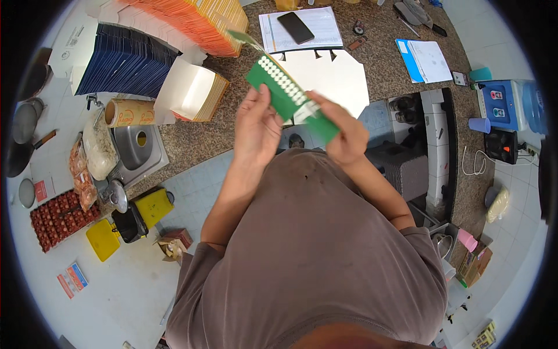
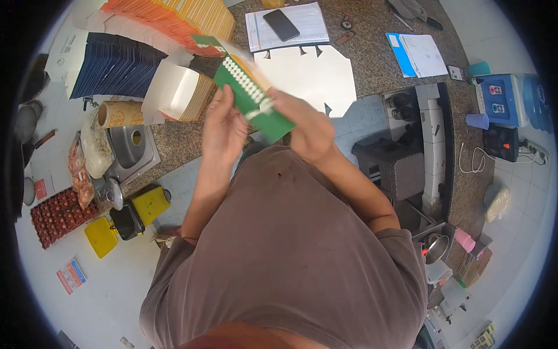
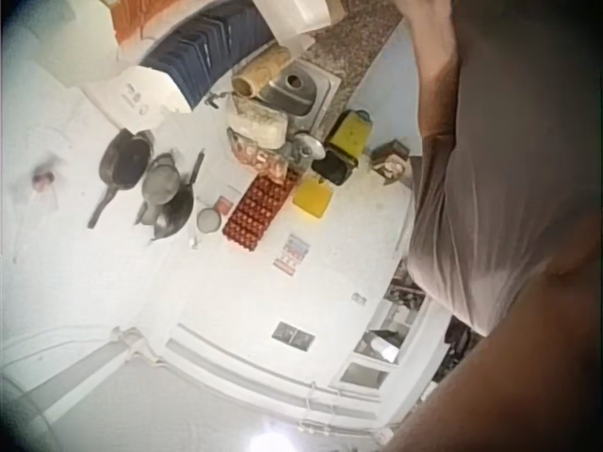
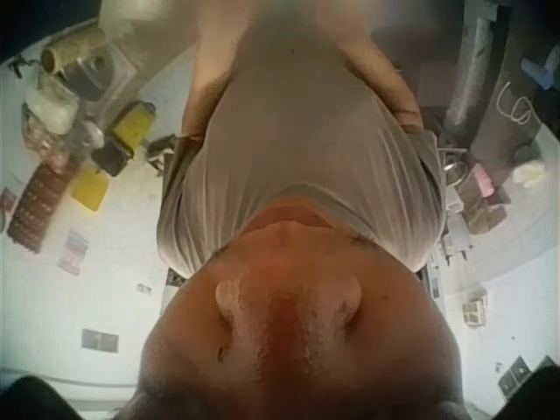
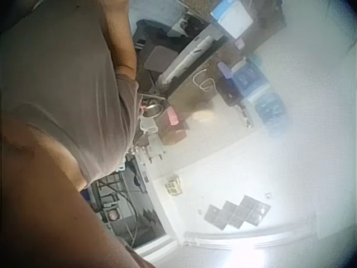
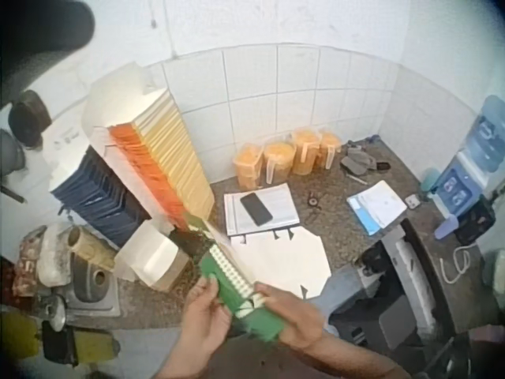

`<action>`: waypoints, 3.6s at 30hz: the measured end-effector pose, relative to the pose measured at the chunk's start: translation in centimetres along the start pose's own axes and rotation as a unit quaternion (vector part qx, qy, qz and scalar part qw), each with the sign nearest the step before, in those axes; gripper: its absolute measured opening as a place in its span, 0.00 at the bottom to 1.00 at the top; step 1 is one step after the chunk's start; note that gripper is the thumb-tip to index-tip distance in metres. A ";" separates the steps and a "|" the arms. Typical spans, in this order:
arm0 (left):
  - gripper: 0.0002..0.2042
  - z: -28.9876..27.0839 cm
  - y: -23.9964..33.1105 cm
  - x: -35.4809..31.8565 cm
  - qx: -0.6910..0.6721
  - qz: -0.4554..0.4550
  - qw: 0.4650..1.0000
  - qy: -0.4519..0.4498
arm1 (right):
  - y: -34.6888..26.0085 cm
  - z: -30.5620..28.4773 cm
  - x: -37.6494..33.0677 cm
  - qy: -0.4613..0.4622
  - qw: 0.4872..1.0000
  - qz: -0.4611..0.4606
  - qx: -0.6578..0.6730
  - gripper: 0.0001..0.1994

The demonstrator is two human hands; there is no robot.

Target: The person assembles multiple cardboard food boxes by hand, folding the flaps and interlocking them to form the box shape, then stacking them on a counter.

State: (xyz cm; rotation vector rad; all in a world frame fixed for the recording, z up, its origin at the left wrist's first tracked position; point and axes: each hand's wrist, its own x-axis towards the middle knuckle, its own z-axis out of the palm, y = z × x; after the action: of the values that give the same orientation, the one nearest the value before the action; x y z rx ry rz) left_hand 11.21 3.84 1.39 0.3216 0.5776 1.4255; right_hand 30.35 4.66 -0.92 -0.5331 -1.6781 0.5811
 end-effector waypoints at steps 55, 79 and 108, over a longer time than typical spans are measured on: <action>0.39 -2.2 -2.8 -6.2 0.458 -0.034 0.886 -0.070 | -3.3 -2.0 0.2 -0.270 0.924 0.179 -0.205 0.28; 0.11 -4.5 1.5 -4.9 0.780 0.038 0.597 -0.185 | 0.8 -2.8 -3.0 -0.083 0.915 0.368 0.144 0.19; 0.15 -5.4 4.8 -7.1 0.417 -0.311 0.838 -0.163 | -2.7 3.2 -1.7 0.043 0.986 0.140 0.084 0.17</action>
State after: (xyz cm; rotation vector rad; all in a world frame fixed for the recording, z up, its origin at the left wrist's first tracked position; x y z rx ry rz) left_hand 3.97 -3.18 0.84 0.9527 0.8994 0.4024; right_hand 27.37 1.17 -0.97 -0.6669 -1.4668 0.8824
